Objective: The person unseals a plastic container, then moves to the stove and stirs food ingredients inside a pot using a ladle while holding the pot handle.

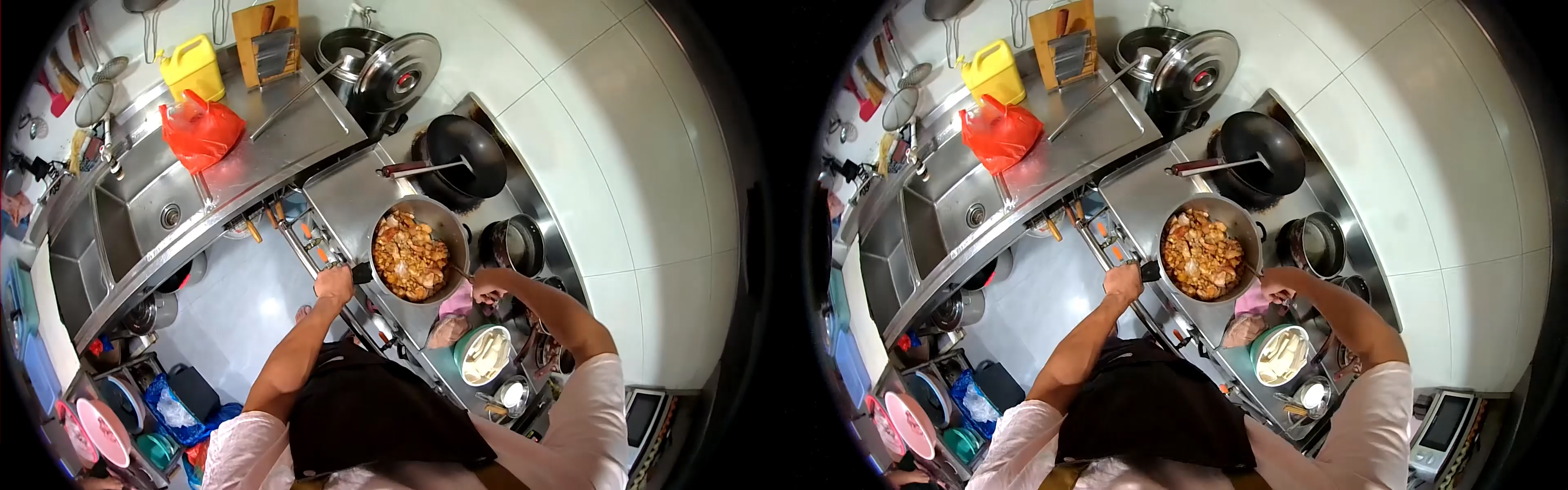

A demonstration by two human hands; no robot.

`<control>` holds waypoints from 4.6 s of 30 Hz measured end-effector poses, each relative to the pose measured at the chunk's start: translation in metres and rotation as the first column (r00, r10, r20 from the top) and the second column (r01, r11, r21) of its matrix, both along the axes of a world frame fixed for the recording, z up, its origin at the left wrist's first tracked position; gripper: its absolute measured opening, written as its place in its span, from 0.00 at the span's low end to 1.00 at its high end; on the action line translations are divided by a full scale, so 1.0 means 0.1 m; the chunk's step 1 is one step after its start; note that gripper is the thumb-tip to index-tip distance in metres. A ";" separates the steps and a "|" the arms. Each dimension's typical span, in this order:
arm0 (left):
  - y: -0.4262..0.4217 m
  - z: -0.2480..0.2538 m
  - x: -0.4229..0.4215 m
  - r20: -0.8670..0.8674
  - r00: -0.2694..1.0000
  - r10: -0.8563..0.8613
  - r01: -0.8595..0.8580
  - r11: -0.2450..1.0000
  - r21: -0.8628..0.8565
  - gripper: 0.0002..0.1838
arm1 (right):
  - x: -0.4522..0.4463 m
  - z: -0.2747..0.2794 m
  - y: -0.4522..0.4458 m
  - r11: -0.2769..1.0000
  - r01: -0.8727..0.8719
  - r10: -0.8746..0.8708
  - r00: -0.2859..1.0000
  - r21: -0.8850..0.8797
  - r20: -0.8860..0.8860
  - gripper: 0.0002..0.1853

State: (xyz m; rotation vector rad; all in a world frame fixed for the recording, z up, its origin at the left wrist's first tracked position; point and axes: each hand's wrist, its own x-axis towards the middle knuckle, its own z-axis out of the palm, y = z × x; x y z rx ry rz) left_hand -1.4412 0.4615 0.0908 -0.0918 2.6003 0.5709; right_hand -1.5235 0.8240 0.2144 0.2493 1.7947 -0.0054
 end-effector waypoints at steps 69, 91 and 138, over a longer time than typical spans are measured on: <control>0.05 0.08 0.04 -0.006 0.997 -0.072 0.071 0.997 -0.034 0.15 | 0.79 -0.55 -0.33 0.812 -0.306 -0.071 0.794 -0.497 -0.604 0.24; 0.04 -0.02 0.02 -0.031 0.996 -0.081 0.081 0.996 -0.024 0.13 | 0.42 1.53 -0.32 0.942 -0.190 0.068 0.915 -0.278 -0.396 0.25; 0.00 -0.04 0.00 -0.029 0.990 -0.140 0.141 0.990 0.027 0.14 | 1.61 -0.93 -0.70 0.893 0.074 -0.412 0.531 -0.444 -0.741 0.26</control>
